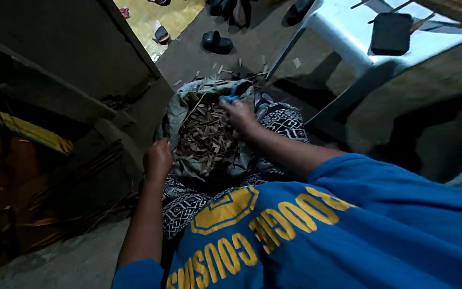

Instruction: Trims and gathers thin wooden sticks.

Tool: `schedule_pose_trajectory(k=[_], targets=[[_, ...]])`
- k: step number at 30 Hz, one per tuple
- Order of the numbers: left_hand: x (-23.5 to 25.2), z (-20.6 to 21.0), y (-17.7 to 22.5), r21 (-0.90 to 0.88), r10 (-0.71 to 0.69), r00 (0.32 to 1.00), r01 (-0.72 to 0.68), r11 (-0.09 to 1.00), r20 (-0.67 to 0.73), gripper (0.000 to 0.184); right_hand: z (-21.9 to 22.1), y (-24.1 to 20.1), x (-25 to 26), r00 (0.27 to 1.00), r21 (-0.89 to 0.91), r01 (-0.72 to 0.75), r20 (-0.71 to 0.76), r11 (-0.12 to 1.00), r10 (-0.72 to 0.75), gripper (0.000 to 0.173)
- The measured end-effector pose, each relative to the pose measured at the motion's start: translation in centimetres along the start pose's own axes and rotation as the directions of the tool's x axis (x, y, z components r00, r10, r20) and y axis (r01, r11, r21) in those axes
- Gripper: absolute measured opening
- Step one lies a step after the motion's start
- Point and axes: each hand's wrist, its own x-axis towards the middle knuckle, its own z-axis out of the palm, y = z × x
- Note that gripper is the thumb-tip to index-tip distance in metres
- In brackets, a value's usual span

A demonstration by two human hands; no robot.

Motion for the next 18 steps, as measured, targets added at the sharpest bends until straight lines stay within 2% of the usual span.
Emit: schedule_pose_trajectory(k=[3,5,8,10,13,16,18], targets=[[0.6,1.0,1.0,0.025,0.016,1.0,-0.017,1.0,0.014,0.033,3.0,-0.6,-4.5,0.952,0.076,-0.126,0.29,0.989,0.099,0.032],[0.5,1.4,1.7,0.056,0.091,0.996,-0.09,0.994,-0.011,0.033,3.7,-0.4,-4.8,0.922,0.065,-0.213,0.344,0.975,0.178,0.025],[0.2,1.7,1.2,0.103,0.198,0.978,-0.191,0.976,-0.07,0.03,2.4,-0.6,-2.3,0.952,0.119,-0.261,0.196,0.958,0.235,0.021],[0.0,1.5,0.6,0.119,0.201,0.976,-0.191,0.974,-0.081,0.029,0.4,-0.4,0.1,0.966,0.198,-0.256,0.027,0.946,0.255,0.017],[0.0,1.3,-0.3,0.143,0.163,0.981,-0.148,0.979,-0.101,0.029,-2.5,0.0,2.6,0.942,0.3,-0.244,-0.152,0.922,0.299,0.016],[0.5,1.2,0.0,0.166,0.079,0.996,-0.072,0.984,-0.035,0.031,-2.2,-0.2,1.4,0.951,0.32,-0.239,-0.111,0.917,0.287,0.018],[0.9,1.6,0.7,0.167,0.055,0.999,-0.054,0.985,-0.002,0.032,-0.3,-0.1,-0.5,0.963,0.321,-0.261,0.023,0.91,0.268,0.017]])
